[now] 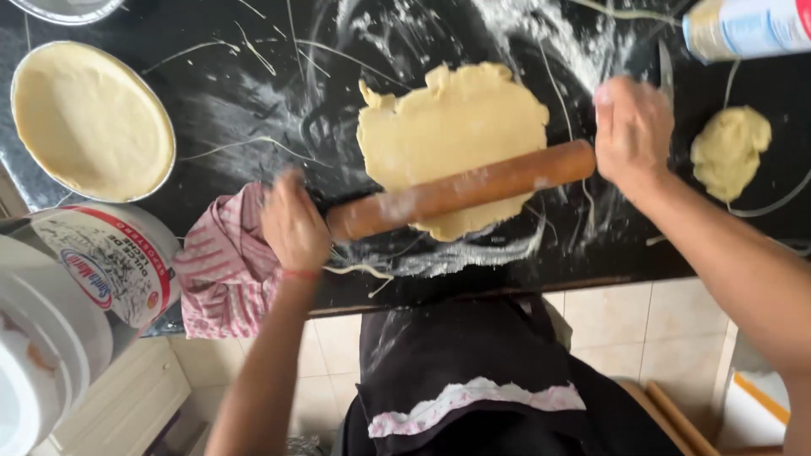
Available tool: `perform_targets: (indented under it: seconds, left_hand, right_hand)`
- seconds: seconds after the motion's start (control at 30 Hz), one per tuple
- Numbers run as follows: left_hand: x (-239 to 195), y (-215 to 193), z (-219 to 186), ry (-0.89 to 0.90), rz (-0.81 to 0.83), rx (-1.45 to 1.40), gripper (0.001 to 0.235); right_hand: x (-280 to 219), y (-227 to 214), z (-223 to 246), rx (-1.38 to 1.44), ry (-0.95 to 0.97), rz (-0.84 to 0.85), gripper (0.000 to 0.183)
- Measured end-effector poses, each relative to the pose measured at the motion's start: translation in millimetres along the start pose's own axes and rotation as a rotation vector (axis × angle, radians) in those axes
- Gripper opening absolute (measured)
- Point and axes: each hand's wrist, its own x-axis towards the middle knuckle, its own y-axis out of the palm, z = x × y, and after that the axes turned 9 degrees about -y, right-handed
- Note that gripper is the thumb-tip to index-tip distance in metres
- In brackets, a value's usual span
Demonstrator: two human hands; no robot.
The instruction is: The person walks to a kitchen counter and prepares pie crusts. They roll out dough on a floured surface, place it into a pie tin, and trim the excess with a knife. The process is repeated for a second pie tin.
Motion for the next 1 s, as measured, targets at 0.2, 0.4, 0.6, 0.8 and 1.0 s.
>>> perform_targets:
  seconds: [0.2,0.4,0.6,0.8,1.0]
  left_hand:
    - [55.9,-4.8,-11.4,0.059,-0.051,0.026,0.038]
    - [-62.1,-12.5,-15.5,0.071,-0.096,-0.047,0.029]
    - [-67.8,27.4,21.6,0.102,-0.15,0.102,0.024]
    - [-41.3,48.8,47.7,0.267,-0.551,0.269,0.03]
    - [-102.4,15.7,35.1,0.137,-0.123,0.035,0.019]
  right_hand:
    - [52.8,2.6,-17.1,-0.154,-0.057,0.027,0.022]
    - [-64.0,20.4,-2.6,-0.006,0.095,-0.099,0.02]
    - [-74.9,9.8,-17.2,0.081,0.004,-0.021,0.01]
    - [-57.0,10.3,-8.3,0.081,-0.064,-0.194,0.021]
    - [-147.7,-0.7,35.3,0.226,0.22,-0.143,0.031]
